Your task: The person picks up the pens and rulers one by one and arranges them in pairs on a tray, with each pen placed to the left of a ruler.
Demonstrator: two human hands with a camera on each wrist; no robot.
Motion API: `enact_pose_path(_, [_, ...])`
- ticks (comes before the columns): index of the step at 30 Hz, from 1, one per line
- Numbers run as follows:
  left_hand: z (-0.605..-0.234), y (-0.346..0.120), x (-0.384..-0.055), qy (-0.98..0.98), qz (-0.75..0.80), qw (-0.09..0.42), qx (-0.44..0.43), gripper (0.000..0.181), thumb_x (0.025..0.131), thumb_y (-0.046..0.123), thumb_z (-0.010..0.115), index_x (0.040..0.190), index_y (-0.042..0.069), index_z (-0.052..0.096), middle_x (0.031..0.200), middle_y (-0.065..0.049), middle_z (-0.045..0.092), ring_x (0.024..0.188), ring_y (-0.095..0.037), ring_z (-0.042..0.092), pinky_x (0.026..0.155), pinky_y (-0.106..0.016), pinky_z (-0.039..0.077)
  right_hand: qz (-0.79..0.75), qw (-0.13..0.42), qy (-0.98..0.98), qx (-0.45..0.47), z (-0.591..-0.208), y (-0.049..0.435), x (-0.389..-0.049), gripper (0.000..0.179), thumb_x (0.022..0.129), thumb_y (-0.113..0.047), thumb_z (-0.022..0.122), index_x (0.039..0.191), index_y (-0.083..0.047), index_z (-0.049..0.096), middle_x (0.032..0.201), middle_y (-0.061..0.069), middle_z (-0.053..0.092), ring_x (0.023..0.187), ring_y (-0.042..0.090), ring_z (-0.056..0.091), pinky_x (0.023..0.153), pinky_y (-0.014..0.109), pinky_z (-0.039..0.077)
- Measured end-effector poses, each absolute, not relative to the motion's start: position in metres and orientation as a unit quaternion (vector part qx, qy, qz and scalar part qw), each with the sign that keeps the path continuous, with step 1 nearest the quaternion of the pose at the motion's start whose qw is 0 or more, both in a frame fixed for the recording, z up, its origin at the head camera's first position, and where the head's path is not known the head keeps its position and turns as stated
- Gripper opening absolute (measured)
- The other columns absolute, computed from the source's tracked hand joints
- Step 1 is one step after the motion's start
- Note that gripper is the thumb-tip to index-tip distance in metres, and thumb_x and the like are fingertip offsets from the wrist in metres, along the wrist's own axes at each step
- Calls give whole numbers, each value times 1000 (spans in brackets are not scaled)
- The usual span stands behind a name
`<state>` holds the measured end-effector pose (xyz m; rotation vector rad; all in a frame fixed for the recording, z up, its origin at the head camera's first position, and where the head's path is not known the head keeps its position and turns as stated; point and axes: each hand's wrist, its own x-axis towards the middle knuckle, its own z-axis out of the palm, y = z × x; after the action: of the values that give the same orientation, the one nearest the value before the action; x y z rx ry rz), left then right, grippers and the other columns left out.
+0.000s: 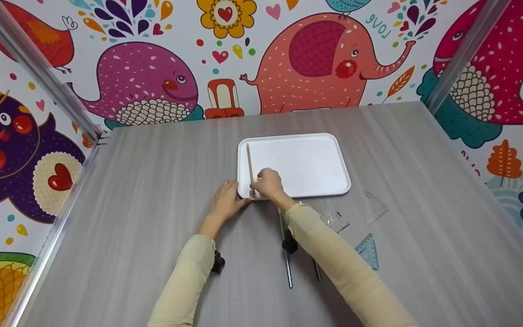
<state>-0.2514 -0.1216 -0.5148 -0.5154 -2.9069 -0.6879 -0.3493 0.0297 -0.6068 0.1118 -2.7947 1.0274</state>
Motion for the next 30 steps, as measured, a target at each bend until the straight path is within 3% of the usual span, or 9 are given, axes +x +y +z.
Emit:
enact_pose_path(2, [-515,-122,-251,-957,-228,56,-172,43,77,27,71,104,-4,57,98,-18,58,95,-33,54,84,-44,43,343,59,-937,32,-602,31,-349,34,62,-29,72,83,-3,66,79,8,66,76,26,61,66,32,49])
enact_pose_path(7, [-515,-121,-252,-958,-230,40,-166,44,78,27,70,106,-4,57,102,-19,59,100,-34,53,87,-44,42,336,2,-942,19,-509,32,-294,38,73,-20,69,100,6,62,95,18,66,88,30,61,77,36,49])
enact_pose_path(10, [-514,-122,-253,-958,-234,32,-164,44,78,25,70,107,-5,56,103,-19,59,101,-33,52,89,-44,41,327,7,-944,27,-482,36,-277,39,76,-18,66,105,7,60,99,20,64,90,31,61,78,38,49])
enact_pose_path(16, [-514,-122,-252,-956,-236,37,-170,44,77,24,70,108,-6,56,105,-20,59,104,-34,51,91,-44,40,296,23,-954,39,-474,42,-271,47,75,-21,67,114,4,56,106,21,60,97,35,58,81,42,48])
enact_pose_path(22, [-513,-123,-252,-959,-233,19,-161,51,78,24,70,114,-8,53,115,-24,56,115,-38,45,99,-46,34,210,77,-972,70,-478,42,-263,63,79,-31,65,129,1,44,124,26,43,112,39,44,84,45,47])
enact_pose_path(30, [-514,-122,-254,-960,-228,20,-159,55,79,27,69,116,-10,52,117,-26,55,115,-38,45,99,-46,34,133,81,-978,137,-481,48,-252,78,86,-52,47,143,-5,23,143,28,22,133,40,18,104,57,19])
